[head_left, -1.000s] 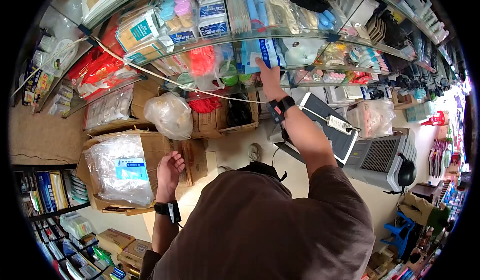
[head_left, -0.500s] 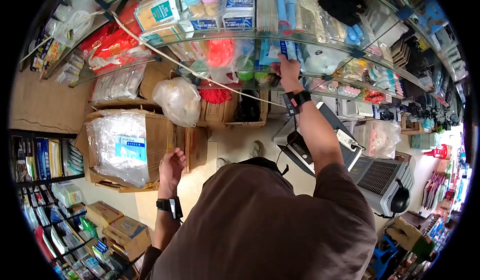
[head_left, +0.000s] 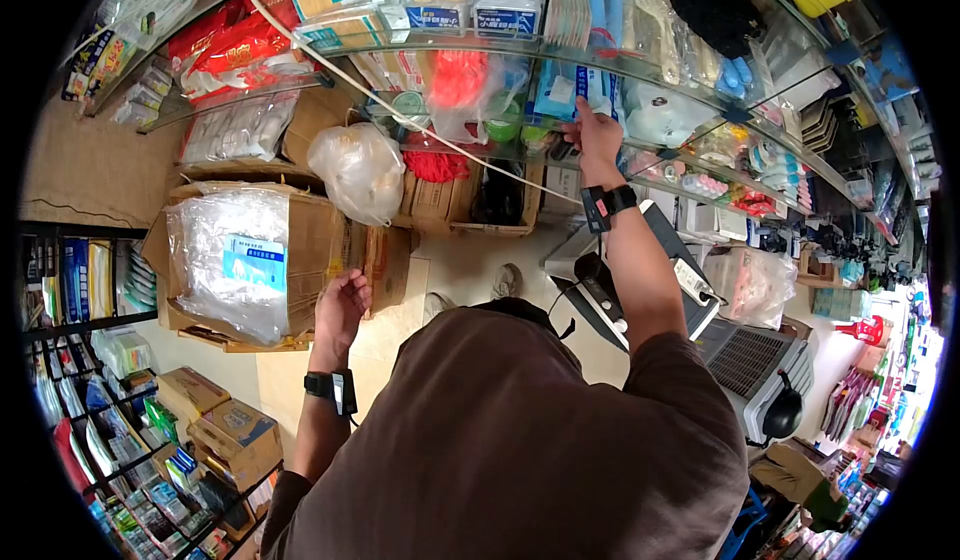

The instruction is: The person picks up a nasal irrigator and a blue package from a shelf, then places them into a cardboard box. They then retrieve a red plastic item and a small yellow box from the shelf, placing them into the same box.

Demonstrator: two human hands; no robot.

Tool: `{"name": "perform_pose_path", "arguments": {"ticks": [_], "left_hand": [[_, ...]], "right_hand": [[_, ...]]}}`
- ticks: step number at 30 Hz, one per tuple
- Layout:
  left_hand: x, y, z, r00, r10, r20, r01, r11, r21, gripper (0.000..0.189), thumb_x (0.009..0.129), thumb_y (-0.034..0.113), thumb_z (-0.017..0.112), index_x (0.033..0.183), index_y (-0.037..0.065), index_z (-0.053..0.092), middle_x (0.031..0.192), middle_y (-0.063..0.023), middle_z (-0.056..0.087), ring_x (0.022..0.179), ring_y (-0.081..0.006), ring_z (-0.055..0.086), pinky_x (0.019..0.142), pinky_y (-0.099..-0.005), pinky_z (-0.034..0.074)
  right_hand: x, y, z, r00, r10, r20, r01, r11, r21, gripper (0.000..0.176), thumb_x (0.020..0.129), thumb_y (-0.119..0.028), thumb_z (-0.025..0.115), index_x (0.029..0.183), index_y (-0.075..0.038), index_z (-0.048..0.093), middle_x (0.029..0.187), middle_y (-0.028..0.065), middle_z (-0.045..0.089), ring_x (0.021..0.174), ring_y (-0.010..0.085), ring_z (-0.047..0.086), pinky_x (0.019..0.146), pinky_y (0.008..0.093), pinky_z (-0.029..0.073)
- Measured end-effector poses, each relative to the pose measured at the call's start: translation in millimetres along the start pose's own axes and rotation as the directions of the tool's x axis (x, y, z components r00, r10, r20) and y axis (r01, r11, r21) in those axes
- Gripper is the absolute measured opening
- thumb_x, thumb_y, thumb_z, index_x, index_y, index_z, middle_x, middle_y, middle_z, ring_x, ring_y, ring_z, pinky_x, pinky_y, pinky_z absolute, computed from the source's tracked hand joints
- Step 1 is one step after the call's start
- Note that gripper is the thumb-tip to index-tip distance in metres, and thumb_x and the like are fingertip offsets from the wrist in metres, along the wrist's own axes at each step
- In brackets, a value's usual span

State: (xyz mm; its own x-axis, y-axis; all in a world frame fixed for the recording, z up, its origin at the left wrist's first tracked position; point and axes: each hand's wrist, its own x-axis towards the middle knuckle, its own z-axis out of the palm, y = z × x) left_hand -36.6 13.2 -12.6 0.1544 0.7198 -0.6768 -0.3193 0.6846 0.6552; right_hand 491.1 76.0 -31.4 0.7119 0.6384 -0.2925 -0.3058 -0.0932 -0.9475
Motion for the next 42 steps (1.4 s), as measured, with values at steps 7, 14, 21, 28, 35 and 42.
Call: {"name": "perform_pose_path", "arguments": {"ticks": [7, 14, 21, 28, 35, 42], "left_hand": [[-0.8, -0.5, -9.9, 0.999, -0.012, 0.034, 0.013, 0.999, -0.051, 0.024, 0.097, 0.025, 0.061, 0.107, 0.003, 0.065, 0.094, -0.0061, 0.067, 0.083, -0.0187, 0.063, 0.077, -0.0318, 0.051], [-10.8, 10.2, -10.6, 0.998, 0.022, -0.052, -0.023, 1.0, -0.01, 0.022, 0.1, 0.021, 0.056, 0.108, 0.002, 0.065, 0.095, -0.0065, 0.068, 0.084, -0.0185, 0.065, 0.08, -0.0332, 0.053], [-8.7, 13.7, -43.3, 0.993, 0.054, -0.101, -0.06, 0.997, -0.054, 0.022, 0.1, 0.019, 0.055, 0.108, 0.002, 0.065, 0.094, -0.0065, 0.069, 0.081, -0.0183, 0.065, 0.076, -0.0322, 0.054], [-16.6, 20.8, -70.6, 0.979, 0.087, -0.187, -0.099, 0.994, -0.056, 0.02, 0.1, 0.018, 0.055, 0.106, 0.002, 0.065, 0.093, -0.0074, 0.069, 0.08, -0.0187, 0.066, 0.076, -0.0334, 0.055], [-8.7, 47.9, -123.7, 0.957, 0.202, -0.208, -0.21, 0.978, -0.016, 0.019, 0.096, 0.004, 0.056, 0.113, 0.001, 0.062, 0.082, -0.0068, 0.066, 0.068, -0.0167, 0.064, 0.06, -0.0285, 0.054], [59.4, 111.2, -227.7, 0.828, 0.249, -0.502, -0.304, 0.952, -0.028, 0.031, 0.089, -0.005, 0.06, 0.119, 0.002, 0.06, 0.089, -0.0093, 0.064, 0.069, -0.0168, 0.065, 0.057, -0.0281, 0.055]], "right_hand": [[21.0, 18.9, -21.4, 0.999, -0.047, -0.027, 0.047, 0.999, -0.008, 0.047, 0.096, -0.051, 0.066, 0.081, -0.008, 0.057, 0.07, 0.0088, 0.068, 0.057, 0.0185, 0.068, 0.045, 0.0277, 0.044], [27.0, 11.8, -23.4, 0.994, -0.102, 0.046, 0.108, 0.984, -0.139, 0.046, 0.098, -0.046, 0.065, 0.076, -0.006, 0.057, 0.067, 0.0096, 0.067, 0.053, 0.0161, 0.064, 0.045, 0.0267, 0.043], [7.7, 12.1, -21.1, 0.99, -0.138, 0.022, 0.14, 0.983, -0.123, 0.047, 0.098, -0.049, 0.064, 0.08, -0.006, 0.055, 0.068, 0.0094, 0.067, 0.054, 0.0155, 0.064, 0.045, 0.0254, 0.043], [32.0, 28.8, -36.4, 0.997, -0.078, 0.022, 0.081, 0.975, -0.208, 0.05, 0.097, -0.053, 0.062, 0.088, -0.004, 0.059, 0.076, 0.0109, 0.07, 0.062, 0.0185, 0.069, 0.051, 0.0282, 0.049], [-23.8, 23.5, -33.2, 0.998, -0.07, 0.007, 0.07, 0.982, -0.173, 0.048, 0.102, -0.047, 0.054, 0.075, -0.008, 0.057, 0.072, 0.0106, 0.069, 0.051, 0.0164, 0.059, 0.047, 0.0287, 0.041], [-102.0, 117.8, -57.4, 0.975, 0.184, 0.121, -0.176, 0.982, -0.073, 0.02, 0.098, -0.025, 0.057, 0.086, -0.008, 0.057, 0.075, 0.0071, 0.064, 0.063, 0.017, 0.059, 0.056, 0.0286, 0.045]]}}
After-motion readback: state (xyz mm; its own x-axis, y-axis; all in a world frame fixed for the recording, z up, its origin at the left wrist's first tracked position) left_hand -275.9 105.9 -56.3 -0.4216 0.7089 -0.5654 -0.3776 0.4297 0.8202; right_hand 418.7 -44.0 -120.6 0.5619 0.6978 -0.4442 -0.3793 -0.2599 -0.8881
